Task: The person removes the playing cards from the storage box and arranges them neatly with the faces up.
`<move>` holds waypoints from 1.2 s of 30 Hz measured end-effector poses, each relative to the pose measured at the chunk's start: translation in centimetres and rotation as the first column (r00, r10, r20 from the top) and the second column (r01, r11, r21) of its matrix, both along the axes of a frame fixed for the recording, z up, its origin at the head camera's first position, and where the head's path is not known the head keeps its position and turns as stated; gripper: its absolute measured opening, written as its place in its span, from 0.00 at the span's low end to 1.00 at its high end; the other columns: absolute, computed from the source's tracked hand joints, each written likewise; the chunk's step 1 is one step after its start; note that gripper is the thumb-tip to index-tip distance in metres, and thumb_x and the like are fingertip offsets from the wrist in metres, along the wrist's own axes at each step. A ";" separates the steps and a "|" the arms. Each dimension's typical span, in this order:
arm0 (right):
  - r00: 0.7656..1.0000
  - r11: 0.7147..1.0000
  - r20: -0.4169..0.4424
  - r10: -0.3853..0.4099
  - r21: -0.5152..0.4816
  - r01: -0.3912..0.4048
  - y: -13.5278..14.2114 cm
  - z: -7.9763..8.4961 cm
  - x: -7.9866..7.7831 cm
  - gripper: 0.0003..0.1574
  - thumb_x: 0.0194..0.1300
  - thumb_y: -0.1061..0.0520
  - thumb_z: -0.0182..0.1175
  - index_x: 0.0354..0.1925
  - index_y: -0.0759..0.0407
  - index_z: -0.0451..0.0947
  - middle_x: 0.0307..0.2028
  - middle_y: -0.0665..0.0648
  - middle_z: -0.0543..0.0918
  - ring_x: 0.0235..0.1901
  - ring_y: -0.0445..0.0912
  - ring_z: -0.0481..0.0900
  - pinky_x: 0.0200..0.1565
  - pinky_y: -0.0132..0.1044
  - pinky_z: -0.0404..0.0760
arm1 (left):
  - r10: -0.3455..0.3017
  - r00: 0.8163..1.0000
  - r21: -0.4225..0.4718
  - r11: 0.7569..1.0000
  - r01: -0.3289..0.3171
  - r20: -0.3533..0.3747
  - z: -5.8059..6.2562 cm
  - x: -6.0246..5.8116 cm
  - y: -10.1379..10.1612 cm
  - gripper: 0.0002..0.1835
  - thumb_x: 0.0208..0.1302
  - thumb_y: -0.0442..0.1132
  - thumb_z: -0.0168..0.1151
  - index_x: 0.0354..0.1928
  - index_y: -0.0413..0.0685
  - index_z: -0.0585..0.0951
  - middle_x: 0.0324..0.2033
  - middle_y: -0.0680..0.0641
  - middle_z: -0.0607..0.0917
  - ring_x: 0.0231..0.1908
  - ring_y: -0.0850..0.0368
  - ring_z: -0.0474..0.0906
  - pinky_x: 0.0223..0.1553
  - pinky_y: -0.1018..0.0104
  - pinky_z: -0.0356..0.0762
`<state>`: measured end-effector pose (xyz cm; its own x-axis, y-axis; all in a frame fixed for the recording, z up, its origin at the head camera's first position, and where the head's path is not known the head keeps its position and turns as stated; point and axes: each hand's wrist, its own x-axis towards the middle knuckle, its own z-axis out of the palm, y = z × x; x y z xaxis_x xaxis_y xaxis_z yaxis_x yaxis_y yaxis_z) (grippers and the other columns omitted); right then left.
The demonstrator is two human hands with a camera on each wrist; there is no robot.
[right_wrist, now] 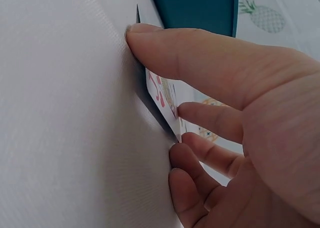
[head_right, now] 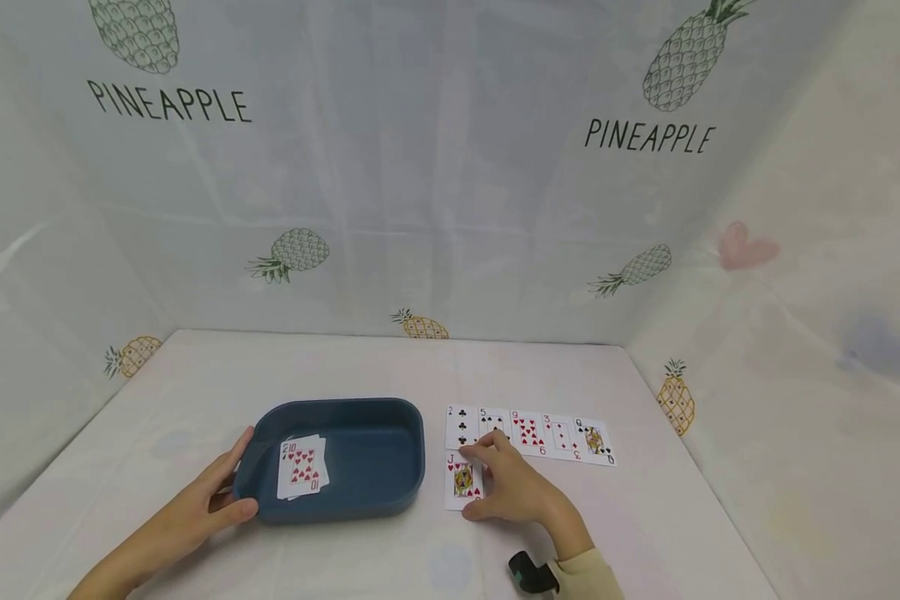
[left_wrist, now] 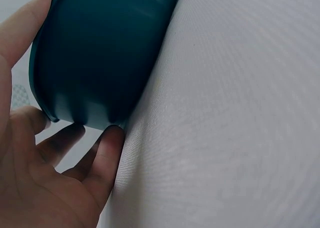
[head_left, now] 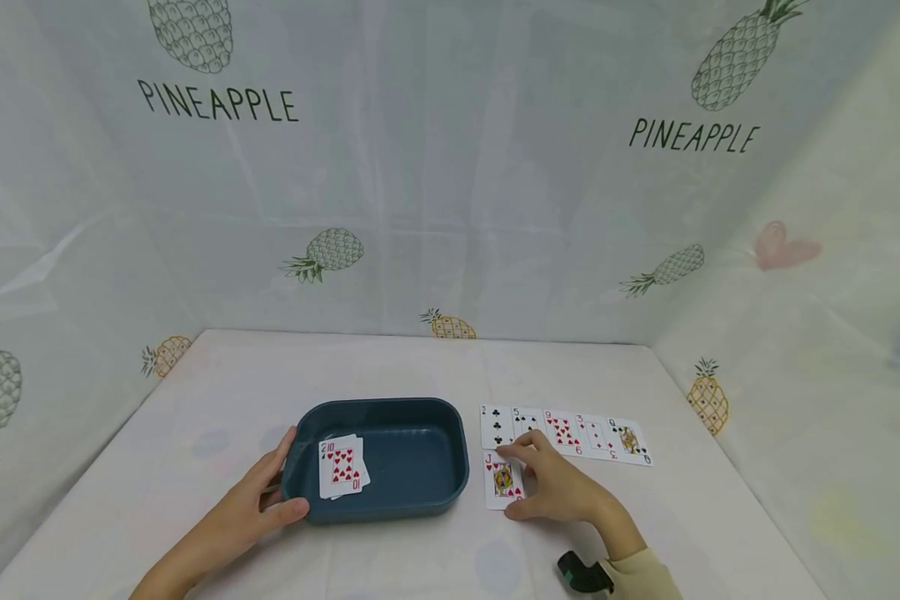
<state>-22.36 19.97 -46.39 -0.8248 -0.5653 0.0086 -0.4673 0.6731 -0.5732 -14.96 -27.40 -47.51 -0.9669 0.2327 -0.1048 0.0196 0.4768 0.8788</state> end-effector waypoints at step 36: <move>0.992 0.970 -0.126 -0.016 -0.243 -0.015 -6.6 4.5 0.2 0.37 0.69 0.53 0.74 0.72 0.46 0.76 0.60 0.51 0.74 0.50 0.52 0.79 0.44 0.44 0.83 | 0.014 1.000 -0.026 1.000 -0.014 -0.003 0.0 -0.2 0.0 0.55 0.76 0.49 0.67 0.87 0.63 0.37 0.81 0.30 0.50 0.74 0.29 0.66 0.57 0.83 0.70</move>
